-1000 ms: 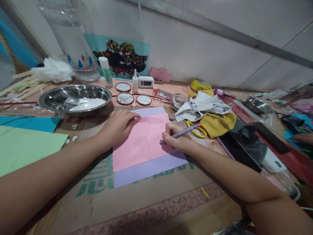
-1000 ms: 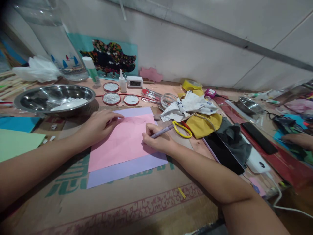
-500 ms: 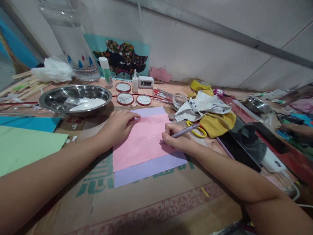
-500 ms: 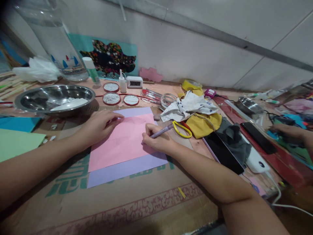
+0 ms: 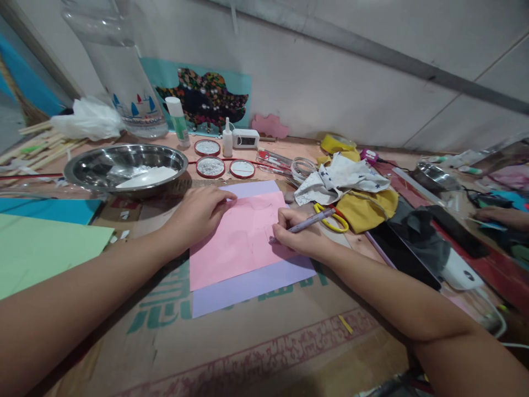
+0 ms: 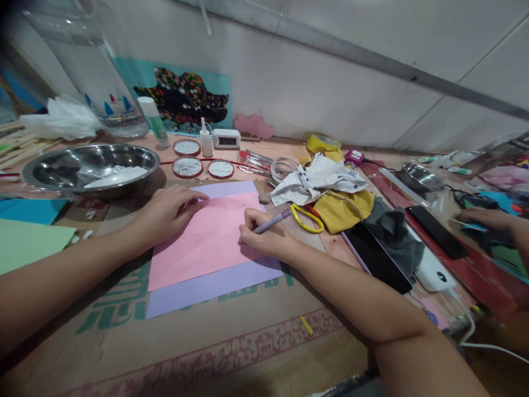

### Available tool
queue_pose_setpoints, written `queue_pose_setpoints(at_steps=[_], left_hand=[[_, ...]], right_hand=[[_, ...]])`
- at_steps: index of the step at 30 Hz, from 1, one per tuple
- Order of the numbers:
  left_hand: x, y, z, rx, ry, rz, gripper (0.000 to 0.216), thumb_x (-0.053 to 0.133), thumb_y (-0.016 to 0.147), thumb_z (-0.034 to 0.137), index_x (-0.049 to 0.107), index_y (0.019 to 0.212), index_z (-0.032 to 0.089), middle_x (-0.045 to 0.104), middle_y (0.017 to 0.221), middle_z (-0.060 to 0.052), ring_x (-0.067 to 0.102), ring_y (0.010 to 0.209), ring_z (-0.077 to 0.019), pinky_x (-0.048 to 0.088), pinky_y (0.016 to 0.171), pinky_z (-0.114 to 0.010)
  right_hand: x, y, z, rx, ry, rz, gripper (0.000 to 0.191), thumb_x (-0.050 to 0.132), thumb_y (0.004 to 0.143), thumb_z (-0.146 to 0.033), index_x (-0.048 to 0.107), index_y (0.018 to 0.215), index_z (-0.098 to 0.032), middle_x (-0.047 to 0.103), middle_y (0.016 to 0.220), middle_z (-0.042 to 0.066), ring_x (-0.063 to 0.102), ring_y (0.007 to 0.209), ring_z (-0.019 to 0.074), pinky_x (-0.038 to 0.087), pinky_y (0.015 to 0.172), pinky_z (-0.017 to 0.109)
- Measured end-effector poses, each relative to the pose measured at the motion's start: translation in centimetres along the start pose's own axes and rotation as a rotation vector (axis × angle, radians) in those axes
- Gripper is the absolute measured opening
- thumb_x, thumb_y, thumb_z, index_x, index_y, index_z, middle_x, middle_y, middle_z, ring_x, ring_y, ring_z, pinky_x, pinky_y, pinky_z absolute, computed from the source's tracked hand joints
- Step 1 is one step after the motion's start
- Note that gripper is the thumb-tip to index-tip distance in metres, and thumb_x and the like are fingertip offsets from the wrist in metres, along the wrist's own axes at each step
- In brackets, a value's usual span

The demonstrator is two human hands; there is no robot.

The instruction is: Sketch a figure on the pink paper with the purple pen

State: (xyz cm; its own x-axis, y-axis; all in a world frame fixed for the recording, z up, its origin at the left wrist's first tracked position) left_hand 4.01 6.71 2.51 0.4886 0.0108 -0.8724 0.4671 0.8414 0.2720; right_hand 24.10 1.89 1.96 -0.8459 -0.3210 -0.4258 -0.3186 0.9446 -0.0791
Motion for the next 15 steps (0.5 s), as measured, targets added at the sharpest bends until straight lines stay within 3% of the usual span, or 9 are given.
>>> queue_pose_setpoints(at_steps=[7,15], left_hand=[[0.04,-0.02,-0.05,0.005,-0.006,-0.003,0.036,0.047,0.103,0.036,0.075,0.121,0.022,0.075,0.105,-0.010,0.068,0.099,-0.0297,0.046,0.090,-0.044],[0.14,0.02,-0.07,0.009,0.003,-0.002,0.037,0.046,0.103,0.036,0.075,0.120,0.021,0.075,0.102,-0.010,0.067,0.096,-0.0292,0.046,0.089,-0.044]], right_hand=[[-0.18,0.07,-0.49,-0.017,-0.108,0.004,0.024,0.058,0.078,-0.025,0.039,0.063,-0.025,0.048,0.051,-0.006,0.052,0.050,0.0117,0.033,0.045,0.021],[-0.25,0.17,-0.66,-0.101,-0.121,0.004,0.024,0.056,0.076,-0.027,0.038,0.061,-0.025,0.043,0.051,-0.007,0.041,0.047,0.0093,0.028,0.044,0.021]])
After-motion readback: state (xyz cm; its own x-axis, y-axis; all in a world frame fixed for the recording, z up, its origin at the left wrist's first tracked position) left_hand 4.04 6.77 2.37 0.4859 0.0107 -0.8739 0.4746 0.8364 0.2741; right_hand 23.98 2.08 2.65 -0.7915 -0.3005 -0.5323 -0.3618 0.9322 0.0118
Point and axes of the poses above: each hand's wrist, its own y-axis towards the middle knuckle, its own x-axis out of the palm, z = x × y, the point moved 8 cm from there along y, towards the middle knuckle
